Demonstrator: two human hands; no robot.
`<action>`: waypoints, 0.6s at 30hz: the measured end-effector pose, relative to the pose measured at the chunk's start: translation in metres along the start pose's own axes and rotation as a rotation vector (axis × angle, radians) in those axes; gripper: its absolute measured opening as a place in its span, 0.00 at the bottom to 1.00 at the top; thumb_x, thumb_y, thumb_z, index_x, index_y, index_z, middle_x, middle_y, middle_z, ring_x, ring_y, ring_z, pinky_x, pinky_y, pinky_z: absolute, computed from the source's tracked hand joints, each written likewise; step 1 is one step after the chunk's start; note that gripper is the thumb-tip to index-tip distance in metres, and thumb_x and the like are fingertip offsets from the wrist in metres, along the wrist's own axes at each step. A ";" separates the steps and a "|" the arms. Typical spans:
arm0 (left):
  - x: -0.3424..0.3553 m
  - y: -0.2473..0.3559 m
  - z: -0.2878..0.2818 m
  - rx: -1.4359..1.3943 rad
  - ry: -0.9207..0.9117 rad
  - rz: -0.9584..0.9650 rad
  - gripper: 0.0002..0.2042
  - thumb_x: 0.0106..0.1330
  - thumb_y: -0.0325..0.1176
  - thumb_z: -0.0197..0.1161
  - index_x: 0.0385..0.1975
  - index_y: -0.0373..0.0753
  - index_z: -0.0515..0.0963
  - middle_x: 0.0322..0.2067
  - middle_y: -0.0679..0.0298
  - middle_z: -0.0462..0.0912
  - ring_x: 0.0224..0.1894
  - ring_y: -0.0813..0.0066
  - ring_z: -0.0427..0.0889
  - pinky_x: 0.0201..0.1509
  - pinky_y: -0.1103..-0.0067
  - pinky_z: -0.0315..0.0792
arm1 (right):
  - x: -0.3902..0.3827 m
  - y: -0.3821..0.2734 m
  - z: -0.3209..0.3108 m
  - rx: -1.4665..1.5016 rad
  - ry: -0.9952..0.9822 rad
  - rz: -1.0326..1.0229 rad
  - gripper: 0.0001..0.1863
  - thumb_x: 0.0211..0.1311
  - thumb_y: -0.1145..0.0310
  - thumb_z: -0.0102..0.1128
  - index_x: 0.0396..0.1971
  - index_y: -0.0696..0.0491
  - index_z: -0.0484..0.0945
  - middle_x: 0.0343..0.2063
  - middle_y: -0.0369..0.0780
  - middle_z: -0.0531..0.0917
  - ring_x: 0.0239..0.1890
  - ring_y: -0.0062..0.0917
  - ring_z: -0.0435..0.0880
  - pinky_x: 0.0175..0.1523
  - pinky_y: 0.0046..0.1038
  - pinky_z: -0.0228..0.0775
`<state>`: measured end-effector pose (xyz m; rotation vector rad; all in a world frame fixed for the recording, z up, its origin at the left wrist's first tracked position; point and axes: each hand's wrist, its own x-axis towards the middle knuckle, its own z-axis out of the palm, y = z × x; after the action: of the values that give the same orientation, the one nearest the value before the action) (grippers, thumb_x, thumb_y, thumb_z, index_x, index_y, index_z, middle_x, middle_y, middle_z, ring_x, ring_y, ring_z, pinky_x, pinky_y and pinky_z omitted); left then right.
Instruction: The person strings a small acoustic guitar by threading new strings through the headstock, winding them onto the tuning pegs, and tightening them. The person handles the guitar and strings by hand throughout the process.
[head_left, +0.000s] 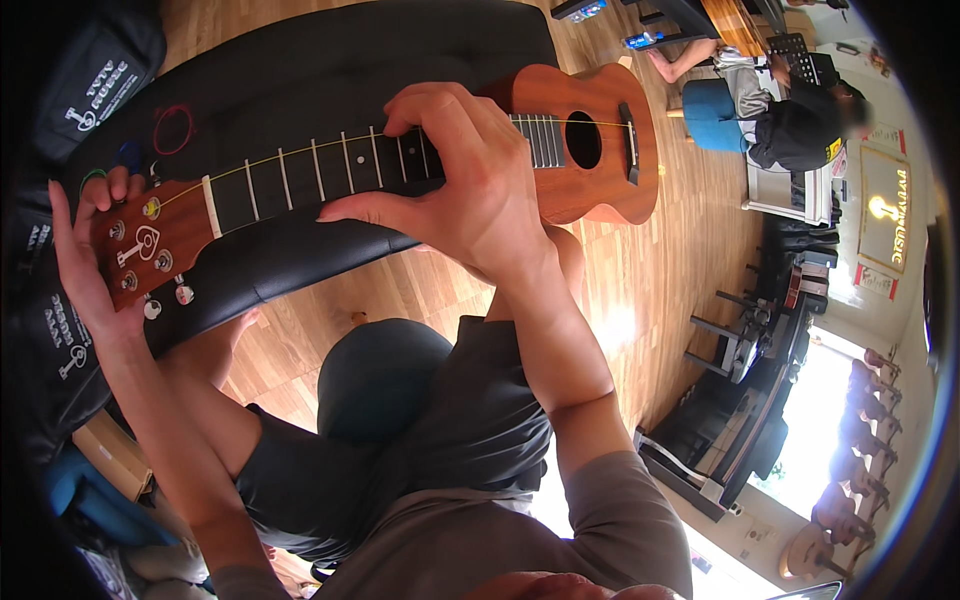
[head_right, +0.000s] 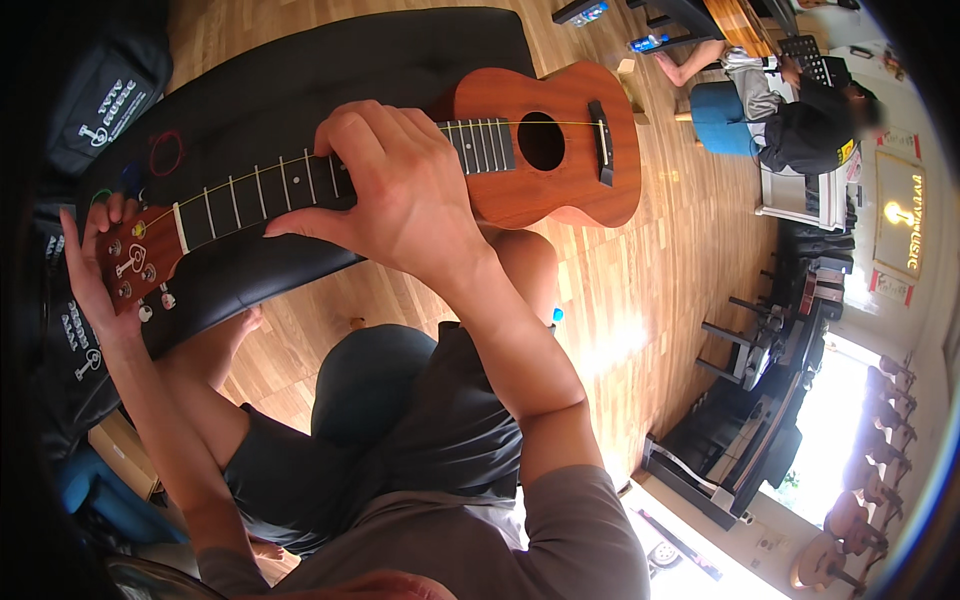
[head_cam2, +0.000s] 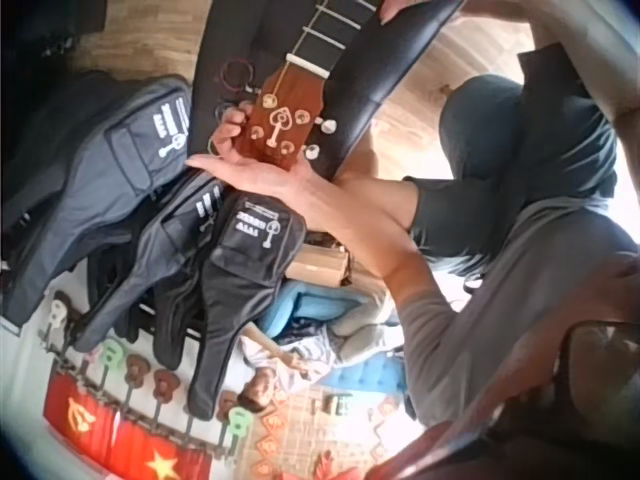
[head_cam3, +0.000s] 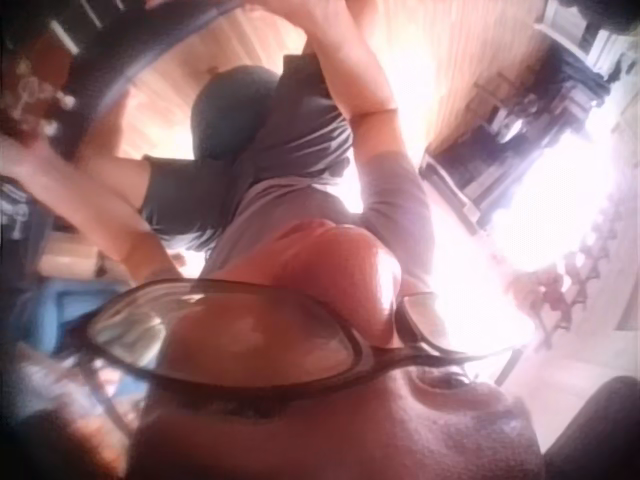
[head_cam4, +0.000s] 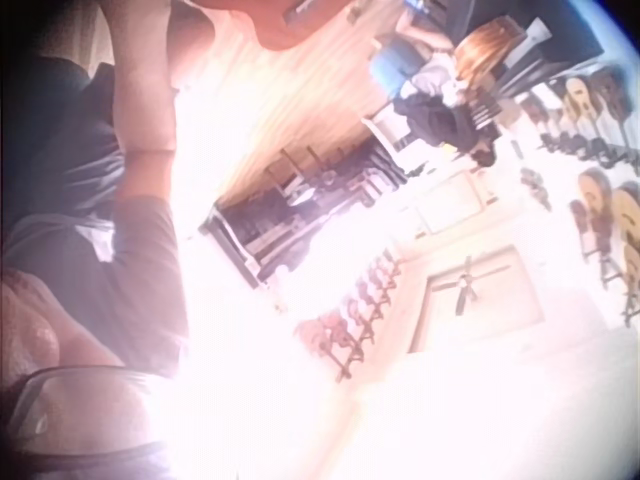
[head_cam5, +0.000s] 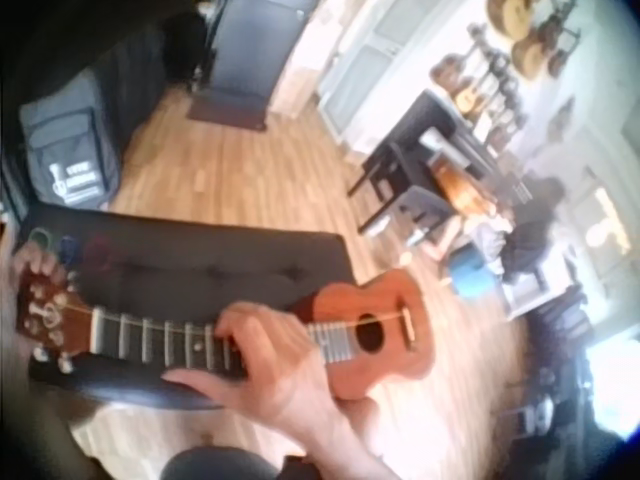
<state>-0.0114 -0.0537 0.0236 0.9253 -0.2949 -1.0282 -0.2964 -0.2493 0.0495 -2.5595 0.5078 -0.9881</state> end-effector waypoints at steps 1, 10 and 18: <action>0.000 -0.001 0.001 0.010 0.021 0.009 0.21 0.80 0.53 0.42 0.30 0.42 0.63 0.38 0.64 0.65 0.48 0.69 0.68 0.61 0.70 0.64 | 0.000 0.001 -0.001 0.003 -0.006 0.011 0.33 0.34 0.46 0.82 0.33 0.52 0.74 0.31 0.38 0.81 0.33 0.36 0.81 0.41 0.35 0.71; 0.002 -0.002 -0.003 -0.033 -0.054 0.001 0.22 0.80 0.53 0.43 0.30 0.41 0.65 0.37 0.63 0.67 0.46 0.68 0.68 0.58 0.72 0.65 | 0.004 0.012 -0.011 0.101 -0.042 -0.035 0.27 0.43 0.50 0.80 0.37 0.54 0.82 0.30 0.39 0.84 0.34 0.37 0.84 0.41 0.34 0.73; 0.004 -0.001 0.012 -0.005 0.037 0.051 0.27 0.77 0.58 0.46 0.27 0.38 0.73 0.33 0.62 0.75 0.41 0.68 0.76 0.51 0.74 0.71 | 0.016 0.006 -0.034 0.185 -0.227 0.463 0.05 0.62 0.76 0.68 0.38 0.57 0.86 0.27 0.35 0.84 0.27 0.16 0.79 0.32 0.21 0.70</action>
<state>-0.0176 -0.0636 0.0294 0.9268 -0.2833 -0.9631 -0.3097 -0.2679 0.0796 -2.2054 0.8485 -0.5459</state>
